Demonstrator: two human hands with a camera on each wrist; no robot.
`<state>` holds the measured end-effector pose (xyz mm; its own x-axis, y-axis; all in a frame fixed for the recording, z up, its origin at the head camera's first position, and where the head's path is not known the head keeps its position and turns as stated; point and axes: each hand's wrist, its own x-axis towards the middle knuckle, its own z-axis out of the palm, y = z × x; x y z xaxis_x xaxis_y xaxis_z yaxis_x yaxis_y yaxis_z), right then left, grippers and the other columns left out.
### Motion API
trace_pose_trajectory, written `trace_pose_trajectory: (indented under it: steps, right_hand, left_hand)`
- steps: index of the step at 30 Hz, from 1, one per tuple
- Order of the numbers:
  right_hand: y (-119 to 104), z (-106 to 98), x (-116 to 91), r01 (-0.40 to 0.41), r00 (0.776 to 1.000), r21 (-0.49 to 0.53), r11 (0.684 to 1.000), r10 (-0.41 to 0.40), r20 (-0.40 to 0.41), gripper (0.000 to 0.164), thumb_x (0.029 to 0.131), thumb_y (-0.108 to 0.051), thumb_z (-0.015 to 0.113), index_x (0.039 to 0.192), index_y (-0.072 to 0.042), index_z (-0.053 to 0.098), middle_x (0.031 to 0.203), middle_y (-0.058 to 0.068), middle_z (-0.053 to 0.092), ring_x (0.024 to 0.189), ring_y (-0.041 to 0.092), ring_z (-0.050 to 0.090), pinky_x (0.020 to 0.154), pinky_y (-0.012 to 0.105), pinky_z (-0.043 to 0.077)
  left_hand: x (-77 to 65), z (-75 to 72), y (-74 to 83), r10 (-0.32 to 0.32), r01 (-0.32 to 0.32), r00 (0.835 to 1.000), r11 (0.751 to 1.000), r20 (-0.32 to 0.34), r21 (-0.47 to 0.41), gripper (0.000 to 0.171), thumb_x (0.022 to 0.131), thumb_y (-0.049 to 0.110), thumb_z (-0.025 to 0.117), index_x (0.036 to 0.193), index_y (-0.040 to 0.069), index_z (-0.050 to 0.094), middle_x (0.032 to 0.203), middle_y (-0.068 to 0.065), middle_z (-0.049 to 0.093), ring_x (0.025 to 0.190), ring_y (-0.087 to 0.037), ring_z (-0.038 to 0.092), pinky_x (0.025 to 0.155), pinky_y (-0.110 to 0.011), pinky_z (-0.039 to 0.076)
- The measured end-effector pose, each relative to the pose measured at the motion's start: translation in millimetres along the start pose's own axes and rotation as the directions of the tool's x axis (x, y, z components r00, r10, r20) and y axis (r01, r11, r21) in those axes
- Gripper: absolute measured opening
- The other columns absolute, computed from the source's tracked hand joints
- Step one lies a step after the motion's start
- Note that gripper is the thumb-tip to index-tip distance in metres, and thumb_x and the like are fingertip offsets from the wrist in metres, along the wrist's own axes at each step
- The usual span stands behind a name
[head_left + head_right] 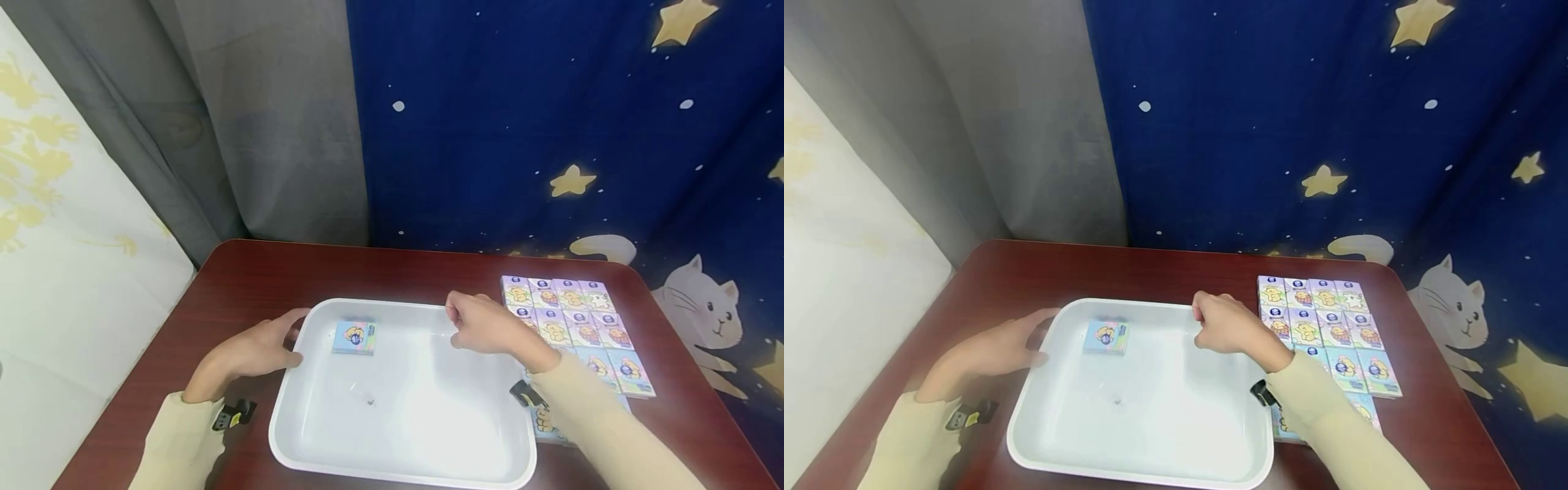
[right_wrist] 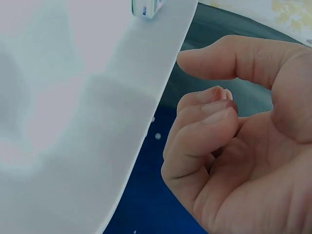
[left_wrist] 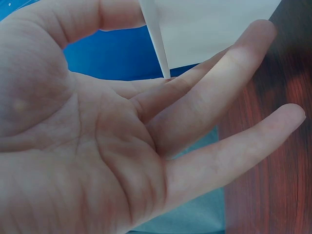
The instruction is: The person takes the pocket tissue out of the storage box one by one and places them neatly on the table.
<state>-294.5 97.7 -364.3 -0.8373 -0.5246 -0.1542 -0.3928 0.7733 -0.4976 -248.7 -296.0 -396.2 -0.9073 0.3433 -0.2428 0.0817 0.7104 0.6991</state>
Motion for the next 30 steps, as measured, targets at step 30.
trace_pose_trajectory:
  steps: [30]
  right_hand:
    - [-59.2,43.6,64.0,0.059,0.997,0.089,0.994,-0.062,0.036,0.031,0.093,-0.013,0.083,0.122,-0.010,0.072,0.114,0.005,0.073,0.100,0.024,0.065,0.085,0.042,0.061]
  left_hand:
    - [-0.9,-0.6,2.0,0.010,-0.010,1.000,1.000,-0.004,-0.017,0.085,0.087,0.000,0.082,0.159,-0.009,0.040,0.127,-0.023,0.071,0.105,-0.034,0.073,0.085,-0.058,0.066]
